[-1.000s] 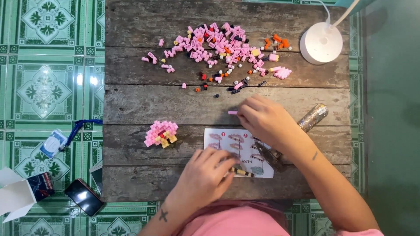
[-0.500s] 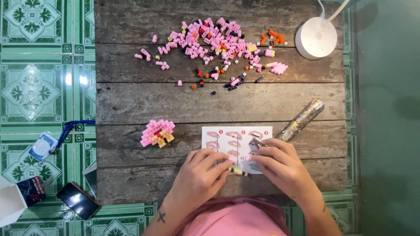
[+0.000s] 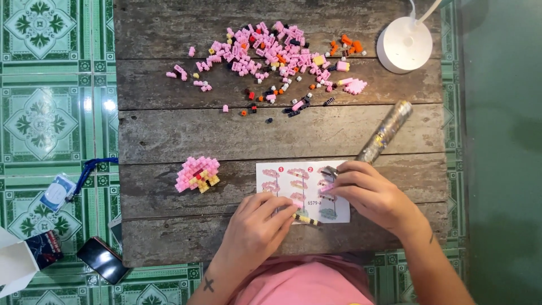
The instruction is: Assembling a small figure using interlocking plastic toy blocks while following a printed instruction sheet and using a small toy hammer to secure parts.
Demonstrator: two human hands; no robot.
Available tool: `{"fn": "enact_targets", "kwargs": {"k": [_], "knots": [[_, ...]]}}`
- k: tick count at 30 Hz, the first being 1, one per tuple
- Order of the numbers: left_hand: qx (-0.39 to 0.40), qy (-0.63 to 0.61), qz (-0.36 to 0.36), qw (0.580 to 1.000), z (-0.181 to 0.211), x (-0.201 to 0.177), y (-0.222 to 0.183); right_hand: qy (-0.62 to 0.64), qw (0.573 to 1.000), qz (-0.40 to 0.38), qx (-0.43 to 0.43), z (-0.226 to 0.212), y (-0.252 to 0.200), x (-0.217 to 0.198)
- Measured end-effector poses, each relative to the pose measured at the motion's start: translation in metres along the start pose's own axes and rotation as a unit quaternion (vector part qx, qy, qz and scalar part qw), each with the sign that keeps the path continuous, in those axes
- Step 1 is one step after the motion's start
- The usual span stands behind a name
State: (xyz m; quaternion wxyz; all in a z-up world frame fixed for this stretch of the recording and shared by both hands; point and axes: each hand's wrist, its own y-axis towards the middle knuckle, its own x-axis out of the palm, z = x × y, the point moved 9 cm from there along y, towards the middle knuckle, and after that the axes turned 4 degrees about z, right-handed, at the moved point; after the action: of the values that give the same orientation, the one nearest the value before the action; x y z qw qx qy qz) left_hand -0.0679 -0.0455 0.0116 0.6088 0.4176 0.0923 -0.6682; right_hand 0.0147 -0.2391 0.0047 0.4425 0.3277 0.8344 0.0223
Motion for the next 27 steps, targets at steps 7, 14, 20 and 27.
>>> {"fn": "enact_targets", "kwargs": {"k": [7, 14, 20, 27], "knots": [[0.003, 0.01, -0.003, 1.0, 0.0, 0.003, 0.001, -0.039, 0.998, -0.025, -0.031, 0.002, 0.007, -0.005], [0.027, 0.024, 0.024, 0.999, 0.008, -0.003, 0.001, -0.114, 0.989, 0.075, 0.057, -0.045, -0.013, -0.021], [0.034, 0.015, 0.015, 0.999, 0.013, 0.001, 0.003, -0.075, 0.985, 0.1, 0.123, -0.046, -0.046, 0.002], [0.03, 0.009, 0.019, 0.999, 0.013, 0.001, 0.006, -0.173, 0.977, 0.05, 0.115, -0.05, -0.029, 0.009]]}}
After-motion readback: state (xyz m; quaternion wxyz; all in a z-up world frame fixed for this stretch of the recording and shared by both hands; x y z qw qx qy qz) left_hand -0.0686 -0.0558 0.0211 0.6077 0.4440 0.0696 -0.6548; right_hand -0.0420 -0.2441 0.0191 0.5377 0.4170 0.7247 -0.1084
